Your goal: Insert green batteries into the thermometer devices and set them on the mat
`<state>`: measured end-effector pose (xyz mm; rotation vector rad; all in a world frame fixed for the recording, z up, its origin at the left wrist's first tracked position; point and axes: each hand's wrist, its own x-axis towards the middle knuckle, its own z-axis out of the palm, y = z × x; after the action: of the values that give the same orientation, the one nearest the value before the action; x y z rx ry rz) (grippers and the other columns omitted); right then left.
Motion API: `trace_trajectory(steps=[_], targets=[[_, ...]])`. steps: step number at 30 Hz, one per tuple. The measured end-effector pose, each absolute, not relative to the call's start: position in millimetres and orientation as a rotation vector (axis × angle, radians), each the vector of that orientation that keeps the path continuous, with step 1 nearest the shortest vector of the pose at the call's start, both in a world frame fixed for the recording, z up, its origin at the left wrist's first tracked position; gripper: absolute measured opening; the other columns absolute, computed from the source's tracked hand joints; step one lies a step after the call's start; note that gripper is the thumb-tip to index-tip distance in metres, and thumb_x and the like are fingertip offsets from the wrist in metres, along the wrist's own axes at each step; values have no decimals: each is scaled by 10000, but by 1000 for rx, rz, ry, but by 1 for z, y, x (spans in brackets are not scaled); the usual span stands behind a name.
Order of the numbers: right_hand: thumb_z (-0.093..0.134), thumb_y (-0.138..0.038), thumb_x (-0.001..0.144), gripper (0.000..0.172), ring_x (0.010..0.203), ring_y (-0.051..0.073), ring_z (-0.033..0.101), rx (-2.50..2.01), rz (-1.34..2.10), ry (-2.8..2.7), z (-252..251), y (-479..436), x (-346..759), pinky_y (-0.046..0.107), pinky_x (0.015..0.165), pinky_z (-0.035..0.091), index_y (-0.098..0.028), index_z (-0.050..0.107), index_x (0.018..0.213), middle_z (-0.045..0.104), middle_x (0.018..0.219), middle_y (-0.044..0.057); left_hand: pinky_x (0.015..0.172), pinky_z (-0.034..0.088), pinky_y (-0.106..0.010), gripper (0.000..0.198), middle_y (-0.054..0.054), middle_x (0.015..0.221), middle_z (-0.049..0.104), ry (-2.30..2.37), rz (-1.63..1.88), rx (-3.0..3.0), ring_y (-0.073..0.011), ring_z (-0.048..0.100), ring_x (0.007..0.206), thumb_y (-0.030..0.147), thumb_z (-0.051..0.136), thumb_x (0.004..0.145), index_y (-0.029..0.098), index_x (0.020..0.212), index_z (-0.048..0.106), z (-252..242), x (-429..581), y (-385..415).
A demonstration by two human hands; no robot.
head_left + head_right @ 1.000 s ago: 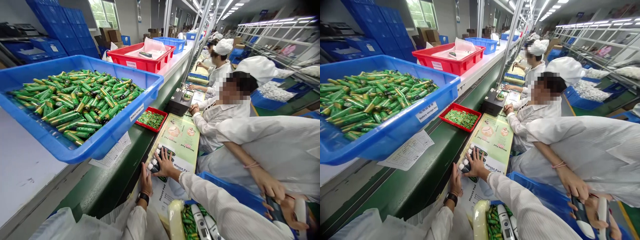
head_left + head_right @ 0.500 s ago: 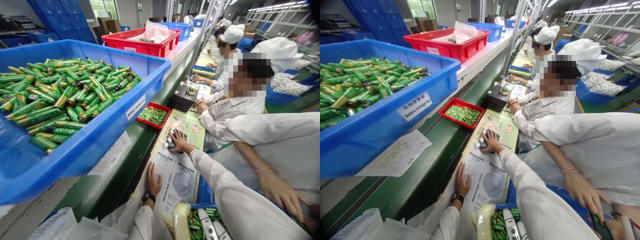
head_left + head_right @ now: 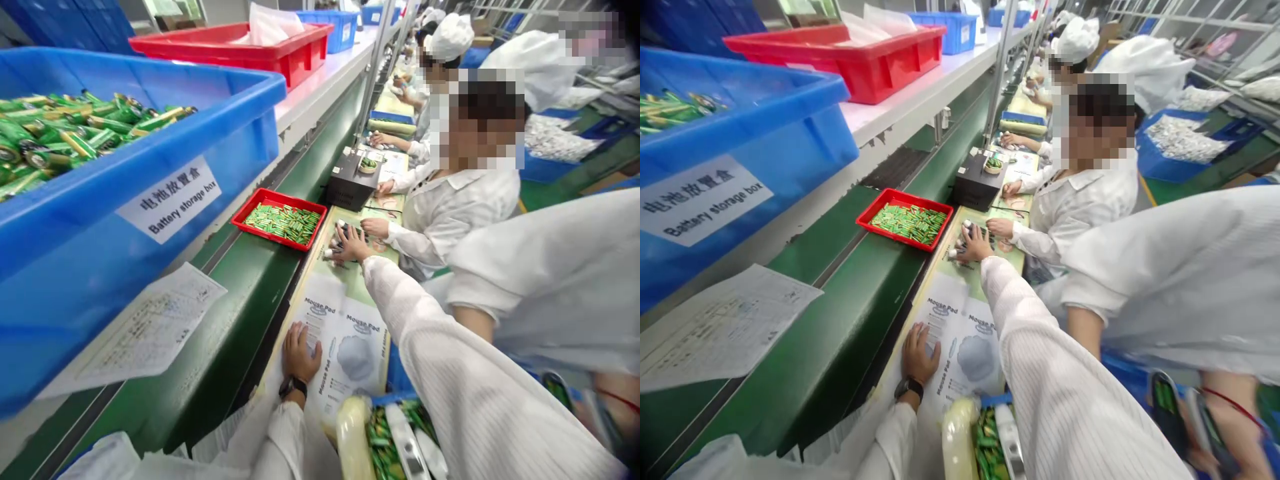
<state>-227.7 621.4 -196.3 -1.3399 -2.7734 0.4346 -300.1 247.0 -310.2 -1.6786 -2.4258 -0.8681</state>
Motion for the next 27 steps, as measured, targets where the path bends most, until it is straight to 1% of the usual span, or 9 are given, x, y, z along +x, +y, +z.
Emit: trace_trajectory(steps=[2,4,9,12,16,19,21,24,27], targets=[[553,-593,895,990,1501,409,119,-1506,507,-2602,-176,591,-233,640,1139,169,-42,89,1574,55,1600,336,1074,423,-531,468,-192,1346,575,-2442,-874,-1680,-365,491,1311,382,596,827,128,1220,630,-307,-300,250],[471,-576,945,893,1496,373,174,-1579,533,-2492,-146,553,-233,590,1141,265,-55,101,1569,111,1602,309,1089,408,-515,474,-190,1350,573,-2480,-873,-1687,-359,482,1319,385,583,828,120,1219,629,-305,-300,252],[522,-414,937,498,1315,240,476,-1191,684,-1893,-37,417,-186,401,1142,376,-86,506,1312,552,1357,171,1122,365,-484,478,-190,1357,562,-2550,-893,-1715,-343,457,1329,382,566,816,113,1207,626,-303,-301,252],[438,-390,978,377,1170,191,575,-1040,682,-1835,-6,309,-127,370,1049,471,-202,495,1300,614,1230,67,1127,353,-467,481,-189,1379,541,-2548,-904,-1750,-329,439,1340,370,543,827,107,1224,609,-302,-304,252],[532,-475,894,429,1259,279,531,-1192,712,-2286,-51,195,-43,479,1058,464,-380,522,1312,576,1334,48,1137,335,-483,491,-187,1406,517,-2549,-924,-1783,-331,412,1360,369,543,822,109,1236,595,-305,-307,252],[618,-651,767,795,1360,430,402,-1742,544,-2379,-103,160,7,600,1058,406,-289,437,1451,443,1476,176,1152,314,-494,488,-182,1416,504,-2540,-941,-1801,-337,384,1379,364,551,816,117,1236,592,-308,-308,253],[629,-672,744,897,1299,456,454,-1957,500,-2367,-126,157,26,596,1018,425,-236,385,1488,490,1412,219,1158,305,-488,496,-185,1416,497,-2527,-941,-1793,-338,374,1381,365,552,815,109,1238,586,-309,-306,253],[607,-580,786,822,1172,411,561,-2020,528,-2359,-138,167,34,521,965,472,-180,390,1470,583,1262,216,1152,309,-474,504,-185,1409,499,-2516,-918,-1777,-337,378,1372,377,546,817,103,1238,585,-308,-304,253],[600,-363,766,749,1157,371,589,-1999,576,-2370,-143,179,32,453,961,488,-142,389,1451,593,1250,210,1145,321,-471,487,-173,1410,511,-2519,-901,-1781,-333,386,1370,376,543,826,119,1238,589,-308,-304,252]])
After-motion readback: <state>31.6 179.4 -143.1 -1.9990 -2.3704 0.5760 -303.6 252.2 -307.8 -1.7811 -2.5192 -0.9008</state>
